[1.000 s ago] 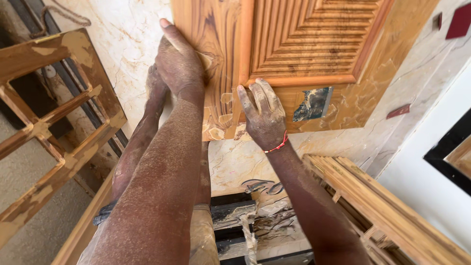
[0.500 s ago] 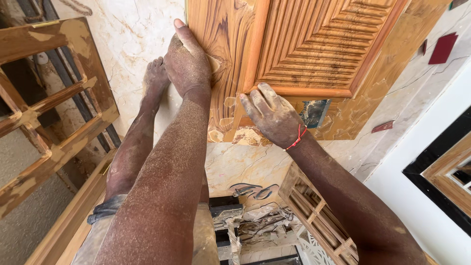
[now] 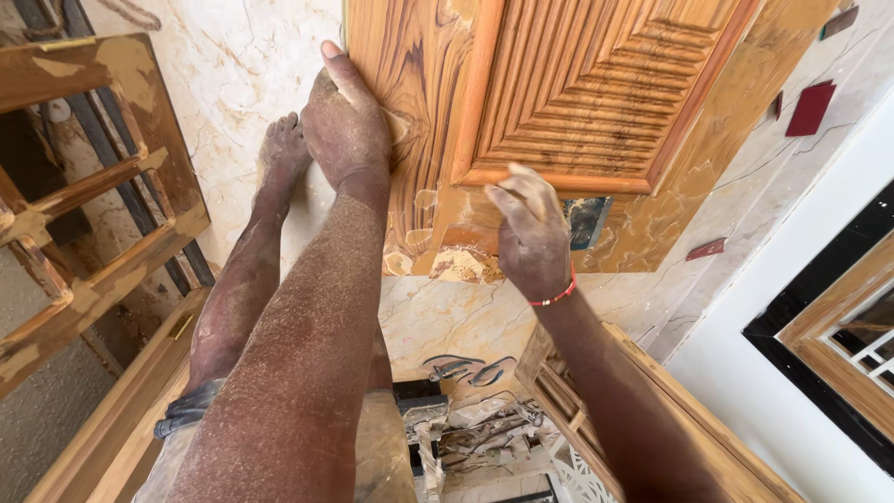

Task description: The person sands a wooden door panel using a sanding block and sandpaper. They work on the grooved center and the flat frame, switching between tools to smooth the surface.

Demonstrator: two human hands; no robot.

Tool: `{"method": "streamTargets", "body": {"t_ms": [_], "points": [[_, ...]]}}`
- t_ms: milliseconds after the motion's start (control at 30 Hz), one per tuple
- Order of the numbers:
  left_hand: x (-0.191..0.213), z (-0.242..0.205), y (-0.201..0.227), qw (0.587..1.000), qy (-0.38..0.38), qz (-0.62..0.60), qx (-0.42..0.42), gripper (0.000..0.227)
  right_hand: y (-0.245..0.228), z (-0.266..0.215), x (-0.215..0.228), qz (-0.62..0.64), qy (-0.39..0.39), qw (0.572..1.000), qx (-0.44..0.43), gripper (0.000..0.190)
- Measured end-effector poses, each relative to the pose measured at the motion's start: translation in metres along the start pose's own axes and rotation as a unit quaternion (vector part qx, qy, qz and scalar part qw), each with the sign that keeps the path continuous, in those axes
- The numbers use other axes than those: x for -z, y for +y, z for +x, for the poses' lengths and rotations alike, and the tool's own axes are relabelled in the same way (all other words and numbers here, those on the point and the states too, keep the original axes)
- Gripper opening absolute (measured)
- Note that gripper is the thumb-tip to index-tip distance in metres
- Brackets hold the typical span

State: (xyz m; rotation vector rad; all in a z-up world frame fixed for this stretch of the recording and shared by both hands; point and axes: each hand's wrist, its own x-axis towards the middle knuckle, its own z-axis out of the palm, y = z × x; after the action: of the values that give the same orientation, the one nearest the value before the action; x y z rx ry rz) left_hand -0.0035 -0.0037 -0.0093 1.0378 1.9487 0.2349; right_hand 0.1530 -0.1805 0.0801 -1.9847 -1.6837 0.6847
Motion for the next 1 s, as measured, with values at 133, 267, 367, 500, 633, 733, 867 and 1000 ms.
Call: {"method": "streamTargets", "body": {"t_ms": [133, 267, 367, 500, 633, 733, 867, 1000], "points": [[-0.010, 0.011, -0.013, 1.000, 0.009, 0.003, -0.015, 0.097, -0.006, -0.011, -0.012, 0.010, 0.082, 0.990, -0.113, 0.043], [-0.012, 0.015, -0.024, 1.000, 0.002, 0.024, 0.001, 0.095, -0.013, -0.016, -0.032, 0.036, 0.158, 0.964, -0.210, 0.042], [-0.011, 0.013, -0.020, 1.000, 0.009, 0.012, -0.015, 0.100, -0.013, -0.013, -0.034, -0.004, 0.175, 0.951, -0.255, 0.042], [-0.006, 0.006, -0.009, 1.000, 0.011, -0.017, -0.017, 0.101, -0.007, -0.008, -0.026, -0.067, 0.143, 0.957, -0.243, 0.039], [0.000, 0.000, 0.000, 1.000, -0.007, -0.008, 0.002, 0.100, 0.000, -0.001, -0.019, -0.136, 0.084, 0.966, -0.202, 0.034], [0.000, -0.001, 0.005, 1.000, -0.009, -0.014, 0.008, 0.099, 0.003, 0.003, -0.011, -0.148, 0.053, 0.968, -0.195, 0.032], [0.000, -0.001, 0.003, 1.000, -0.003, -0.012, -0.010, 0.099, 0.000, 0.010, -0.006, -0.186, 0.017, 0.966, -0.176, 0.032], [-0.002, 0.002, -0.003, 1.000, -0.013, -0.003, 0.025, 0.098, -0.008, 0.031, -0.016, -0.306, -0.094, 0.921, -0.220, 0.032]]}}
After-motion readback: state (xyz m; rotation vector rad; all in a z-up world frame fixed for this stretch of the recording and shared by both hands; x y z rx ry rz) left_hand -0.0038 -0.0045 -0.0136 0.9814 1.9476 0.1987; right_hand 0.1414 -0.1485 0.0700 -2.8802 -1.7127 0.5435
